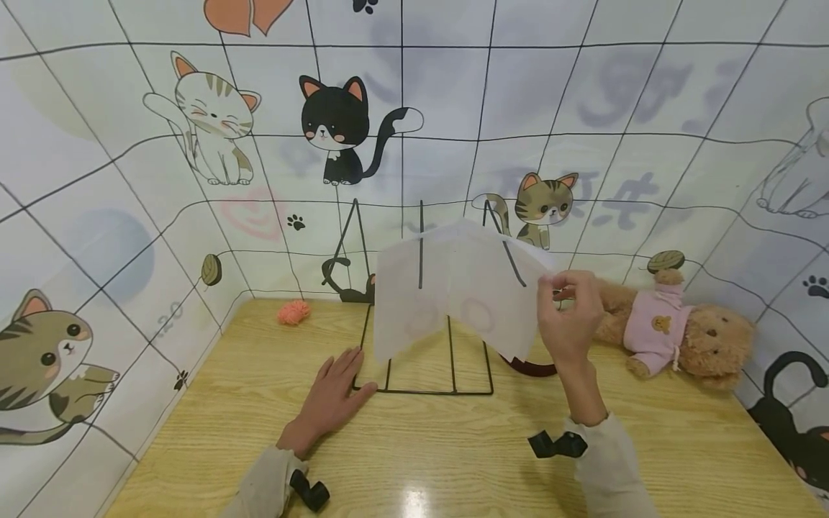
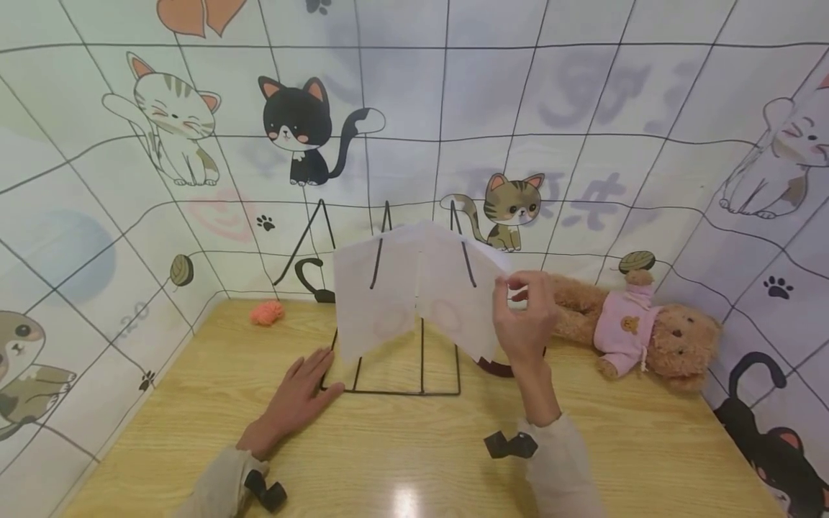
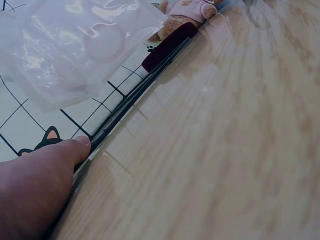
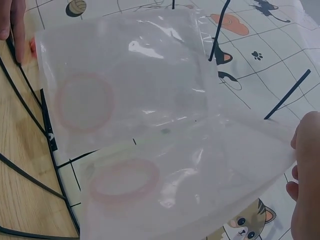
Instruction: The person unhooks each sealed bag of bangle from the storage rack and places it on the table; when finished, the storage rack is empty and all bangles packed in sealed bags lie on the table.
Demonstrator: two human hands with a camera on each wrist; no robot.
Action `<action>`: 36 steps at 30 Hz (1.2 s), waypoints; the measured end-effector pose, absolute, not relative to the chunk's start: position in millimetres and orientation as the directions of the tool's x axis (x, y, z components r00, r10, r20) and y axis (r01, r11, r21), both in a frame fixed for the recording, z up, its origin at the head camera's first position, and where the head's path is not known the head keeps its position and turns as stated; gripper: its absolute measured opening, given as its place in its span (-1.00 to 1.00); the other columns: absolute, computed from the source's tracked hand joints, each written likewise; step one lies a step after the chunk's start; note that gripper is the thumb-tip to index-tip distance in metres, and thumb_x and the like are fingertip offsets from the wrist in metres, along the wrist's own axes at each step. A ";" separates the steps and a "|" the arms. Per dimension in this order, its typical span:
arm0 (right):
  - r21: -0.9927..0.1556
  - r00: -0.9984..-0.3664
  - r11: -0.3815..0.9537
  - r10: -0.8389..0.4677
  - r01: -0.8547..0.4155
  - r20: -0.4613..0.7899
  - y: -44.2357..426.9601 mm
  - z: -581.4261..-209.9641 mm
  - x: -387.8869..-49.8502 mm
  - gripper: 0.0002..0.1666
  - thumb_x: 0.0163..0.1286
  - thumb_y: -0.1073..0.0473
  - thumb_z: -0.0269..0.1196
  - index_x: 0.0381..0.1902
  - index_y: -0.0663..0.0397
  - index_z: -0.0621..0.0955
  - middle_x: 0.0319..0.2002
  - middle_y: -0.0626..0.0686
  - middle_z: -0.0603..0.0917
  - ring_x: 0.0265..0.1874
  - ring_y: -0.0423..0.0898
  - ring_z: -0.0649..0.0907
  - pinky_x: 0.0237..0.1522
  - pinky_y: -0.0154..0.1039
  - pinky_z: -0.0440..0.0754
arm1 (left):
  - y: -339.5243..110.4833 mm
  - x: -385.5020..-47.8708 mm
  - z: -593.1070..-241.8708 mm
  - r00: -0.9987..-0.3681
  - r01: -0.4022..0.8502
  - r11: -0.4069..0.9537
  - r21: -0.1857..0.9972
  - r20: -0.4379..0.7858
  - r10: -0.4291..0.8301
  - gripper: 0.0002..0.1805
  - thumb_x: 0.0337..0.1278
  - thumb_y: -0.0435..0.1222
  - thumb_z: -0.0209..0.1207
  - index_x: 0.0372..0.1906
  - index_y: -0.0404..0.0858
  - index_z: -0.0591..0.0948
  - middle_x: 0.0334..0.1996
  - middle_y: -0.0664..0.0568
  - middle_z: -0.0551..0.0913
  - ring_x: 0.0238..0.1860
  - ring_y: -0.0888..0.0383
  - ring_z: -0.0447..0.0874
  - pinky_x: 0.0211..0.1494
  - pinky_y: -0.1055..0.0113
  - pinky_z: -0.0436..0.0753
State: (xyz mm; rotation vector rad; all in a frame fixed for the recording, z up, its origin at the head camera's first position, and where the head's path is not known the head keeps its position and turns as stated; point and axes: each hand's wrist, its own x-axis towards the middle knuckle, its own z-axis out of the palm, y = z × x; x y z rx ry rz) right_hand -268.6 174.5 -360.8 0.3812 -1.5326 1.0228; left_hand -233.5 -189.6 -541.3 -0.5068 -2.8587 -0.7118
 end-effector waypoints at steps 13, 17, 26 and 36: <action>-0.422 -0.400 0.586 0.175 -0.692 0.899 190.2 -380.1 -283.0 -0.82 0.29 0.34 0.34 -0.45 0.36 0.59 -0.54 0.21 0.51 -0.49 -0.23 0.47 -0.37 -0.52 0.40 | -188.8 -233.4 -541.6 -0.929 0.362 0.827 0.430 0.244 0.279 -0.16 0.38 0.14 0.06 0.53 -0.30 0.22 0.54 -0.10 0.22 0.57 -0.07 0.11 0.59 -0.13 -0.01; -0.474 -0.429 0.579 0.225 -0.663 0.875 189.0 -379.3 -282.6 -0.84 0.37 0.33 0.29 -0.35 0.38 0.67 -0.47 0.25 0.63 -0.42 -0.43 0.50 -0.33 -0.60 0.45 | -188.7 -232.9 -541.9 -0.927 0.366 0.823 0.434 0.246 0.283 -0.16 0.39 0.13 0.06 0.53 -0.31 0.22 0.54 -0.11 0.21 0.58 -0.08 0.10 0.59 -0.14 -0.02; -0.578 -0.535 0.552 0.259 -0.601 0.804 190.6 -378.3 -279.0 -0.77 0.45 0.26 0.23 -0.09 0.36 0.67 -0.29 0.31 0.77 -0.39 -0.61 0.56 -0.34 -0.67 0.46 | -189.1 -232.3 -542.7 -0.921 0.375 0.826 0.421 0.267 0.283 -0.18 0.38 0.11 0.08 0.52 -0.32 0.24 0.53 -0.12 0.25 0.56 -0.09 0.14 0.57 -0.16 0.03; -0.682 -0.676 0.428 0.196 -0.593 0.711 189.3 -374.5 -273.9 -0.75 0.51 0.23 0.17 0.00 0.27 0.66 -0.09 0.28 0.76 -0.25 -0.53 0.65 -0.26 -0.63 0.54 | -188.9 -232.1 -541.4 -0.922 0.375 0.829 0.415 0.260 0.286 -0.17 0.39 0.13 0.06 0.53 -0.30 0.22 0.53 -0.11 0.24 0.56 -0.09 0.13 0.57 -0.16 0.02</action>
